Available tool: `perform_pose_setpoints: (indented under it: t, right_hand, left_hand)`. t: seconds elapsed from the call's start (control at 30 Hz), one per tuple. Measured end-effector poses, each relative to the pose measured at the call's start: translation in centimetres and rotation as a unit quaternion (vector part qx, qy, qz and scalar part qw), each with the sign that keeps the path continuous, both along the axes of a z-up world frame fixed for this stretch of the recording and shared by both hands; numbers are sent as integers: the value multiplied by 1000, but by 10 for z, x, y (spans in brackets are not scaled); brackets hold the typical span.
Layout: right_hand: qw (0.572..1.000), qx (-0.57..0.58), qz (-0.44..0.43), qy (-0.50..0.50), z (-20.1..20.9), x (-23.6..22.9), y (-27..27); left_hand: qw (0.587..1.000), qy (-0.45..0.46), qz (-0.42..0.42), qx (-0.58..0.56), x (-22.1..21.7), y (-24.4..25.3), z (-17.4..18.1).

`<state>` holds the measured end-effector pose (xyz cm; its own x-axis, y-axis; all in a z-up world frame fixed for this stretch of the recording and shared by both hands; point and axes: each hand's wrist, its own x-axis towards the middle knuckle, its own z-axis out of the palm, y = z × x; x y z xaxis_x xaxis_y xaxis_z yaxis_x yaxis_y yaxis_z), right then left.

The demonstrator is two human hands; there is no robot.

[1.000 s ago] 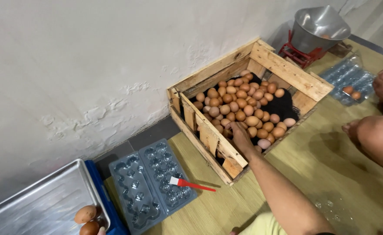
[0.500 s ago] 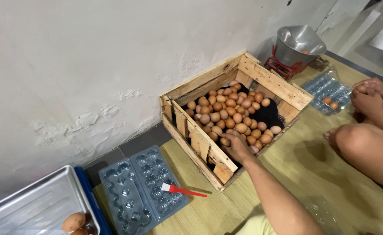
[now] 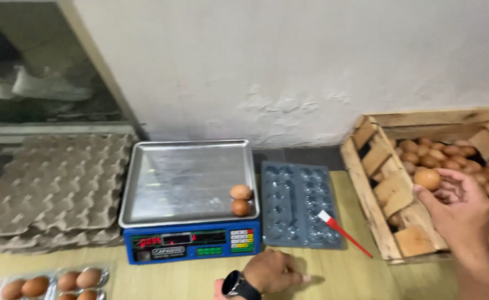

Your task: The person is sorting eggs from a wooden crate, cleaning them with a brush, weighing them on a digital scale, and placing them into cartons.

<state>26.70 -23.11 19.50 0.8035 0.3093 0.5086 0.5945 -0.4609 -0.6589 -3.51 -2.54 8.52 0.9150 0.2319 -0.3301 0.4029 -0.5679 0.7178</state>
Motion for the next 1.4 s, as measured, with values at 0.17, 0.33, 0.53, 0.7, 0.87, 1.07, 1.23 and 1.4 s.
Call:
perform_pose_setpoints:
  t: [0.17,0.33,0.53,0.7,0.87,1.07,1.23,1.4]
  right_hand:
    - [973,-130,170,82,36,-91,122]
    - [899,-204,386,-32,-9,-104,239]
    - [801,-440,407,8,-12,-126,310]
    - [765,-488,421,-14,-23,-125,323]
    - [749,-493,442,-14,-26,-124,325]
    - [752,-496,434,-7,-24,-127,326]
    - [766,-482,425,3,-27,-121,320]
    - [796,-441,414,-10,2,-115,289]
  left_hand:
    - [987,153,-55,8,0,9,15]
    - [985,171,-27,-2,-4,13,29]
    - [976,216,-4,0,0,13,50]
    - [982,187,-16,-15,-1,14,44]
    - [987,163,-11,5,-3,9,39]
    - [984,178,15,2,2,6,33]
    - [986,164,-10,-7,-5,14,40]
    - [988,151,-32,-9,-4,23,30]
